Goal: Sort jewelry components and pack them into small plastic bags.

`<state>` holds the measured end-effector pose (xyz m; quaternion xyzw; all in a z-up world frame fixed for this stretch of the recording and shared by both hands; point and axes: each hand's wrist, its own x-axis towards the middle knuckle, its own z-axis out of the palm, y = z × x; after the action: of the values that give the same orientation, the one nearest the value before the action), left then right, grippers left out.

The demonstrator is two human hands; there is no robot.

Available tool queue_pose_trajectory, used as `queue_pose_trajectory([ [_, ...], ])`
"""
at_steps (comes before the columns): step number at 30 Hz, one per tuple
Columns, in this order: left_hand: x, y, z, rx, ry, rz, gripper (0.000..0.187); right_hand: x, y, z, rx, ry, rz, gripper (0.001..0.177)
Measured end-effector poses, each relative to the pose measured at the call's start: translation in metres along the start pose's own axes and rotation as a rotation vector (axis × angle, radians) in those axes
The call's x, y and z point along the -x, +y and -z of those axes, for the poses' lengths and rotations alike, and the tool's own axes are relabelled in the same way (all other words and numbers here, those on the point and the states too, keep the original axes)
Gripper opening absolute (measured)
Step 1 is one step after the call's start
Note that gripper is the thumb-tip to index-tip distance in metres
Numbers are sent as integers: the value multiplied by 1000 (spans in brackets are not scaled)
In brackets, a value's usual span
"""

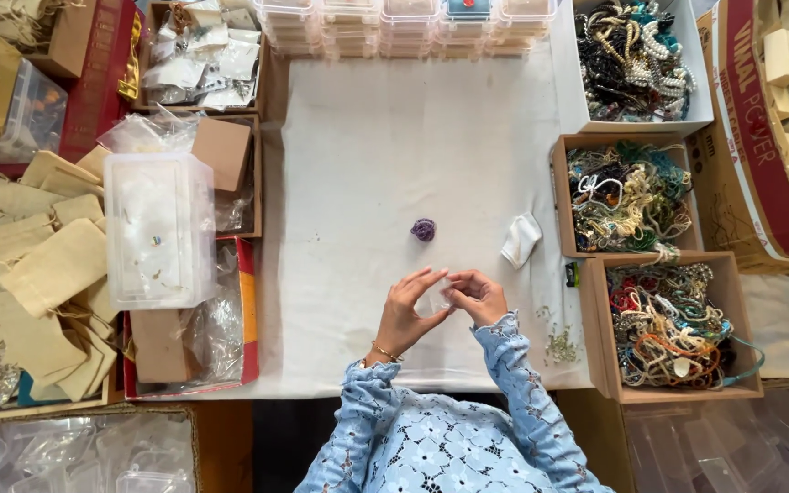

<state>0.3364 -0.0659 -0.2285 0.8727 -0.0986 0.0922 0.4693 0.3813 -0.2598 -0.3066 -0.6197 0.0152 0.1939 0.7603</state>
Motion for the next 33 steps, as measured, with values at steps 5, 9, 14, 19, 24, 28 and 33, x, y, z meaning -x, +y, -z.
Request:
queue_pose_trajectory([
  [5,-4,16,4,-14,20,-10,68,-8,2,9,20,-3,31,25],
  [9,-5,21,11,-82,38,44,75,-12,13,7,139,25,114,27],
  [14,-2,7,6,-129,40,58,77,-8,-18,-4,-110,21,-73,25],
  [19,-5,5,1,-125,41,49,77,-18,-4,6,-93,-66,-69,30],
  [24,-18,31,14,-110,37,28,84,-21,-3,6,19,-4,30,32],
  [28,-17,22,6,-152,101,-37,82,-24,-12,3,78,10,27,31],
  [33,-14,4,-1,-233,137,-135,72,-27,-19,4,64,6,-8,32],
])
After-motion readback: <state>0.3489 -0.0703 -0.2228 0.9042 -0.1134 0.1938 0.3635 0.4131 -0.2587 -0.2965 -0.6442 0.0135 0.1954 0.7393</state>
